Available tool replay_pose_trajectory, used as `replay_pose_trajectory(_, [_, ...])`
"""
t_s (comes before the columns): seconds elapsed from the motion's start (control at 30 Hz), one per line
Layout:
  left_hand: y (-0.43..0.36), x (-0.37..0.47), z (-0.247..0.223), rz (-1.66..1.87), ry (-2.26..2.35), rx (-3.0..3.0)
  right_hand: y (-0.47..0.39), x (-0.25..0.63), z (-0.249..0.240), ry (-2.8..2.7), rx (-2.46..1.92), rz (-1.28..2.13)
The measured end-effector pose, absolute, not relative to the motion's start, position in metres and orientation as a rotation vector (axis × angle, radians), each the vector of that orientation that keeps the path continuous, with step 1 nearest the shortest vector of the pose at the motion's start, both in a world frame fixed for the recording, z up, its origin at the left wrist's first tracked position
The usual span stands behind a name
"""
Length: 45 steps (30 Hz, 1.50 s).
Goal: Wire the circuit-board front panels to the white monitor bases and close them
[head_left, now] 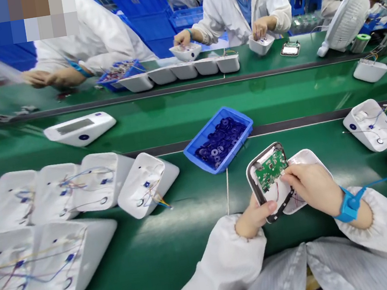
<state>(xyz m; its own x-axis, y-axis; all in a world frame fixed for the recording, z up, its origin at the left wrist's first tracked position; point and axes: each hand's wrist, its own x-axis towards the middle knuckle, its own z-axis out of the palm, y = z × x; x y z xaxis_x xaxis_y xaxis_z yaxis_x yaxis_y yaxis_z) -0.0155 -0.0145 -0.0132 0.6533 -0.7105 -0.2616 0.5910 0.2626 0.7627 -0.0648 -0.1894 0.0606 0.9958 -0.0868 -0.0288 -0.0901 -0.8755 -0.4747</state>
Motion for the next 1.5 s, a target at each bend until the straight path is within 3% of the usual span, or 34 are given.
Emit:
replay_pose_trajectory(0.27, [-0.011, -0.018, -0.017, -0.907, -0.116, 0.964, -0.184, -0.071, 0.044, 0.084, -2.718, -0.319])
replay_pose_trajectory(0.5, [-0.013, -0.014, -0.02, -0.939, -0.125, 0.901, -0.21, -0.058, 0.041, -0.1, -2.505, -0.753])
replay_pose_trajectory(0.63, [-0.011, -0.012, -0.02, -0.955, -0.106, 0.89, -0.226, -0.048, 0.042, -0.464, -2.466, -0.599])
replay_pose_trajectory(0.93, [-0.011, -0.011, -0.018, -1.025, -0.136, 0.909, -0.231, -0.062, 0.048, -0.364, -2.434, -0.615])
replay_pose_trajectory(1.17, [-0.007, -0.003, -0.025, -0.954, -0.005, 0.928, -0.275, -0.095, 0.074, 0.017, -2.55, -0.151])
replay_pose_trajectory(1.3, [-0.006, -0.003, -0.021, -1.014, -0.04, 0.955, -0.256, -0.097, 0.069, 0.225, -2.841, -0.078])
replay_pose_trajectory(1.5, [-0.006, -0.007, -0.015, -0.999, -0.056, 0.955, -0.229, -0.081, 0.069, 0.331, -3.012, 0.299])
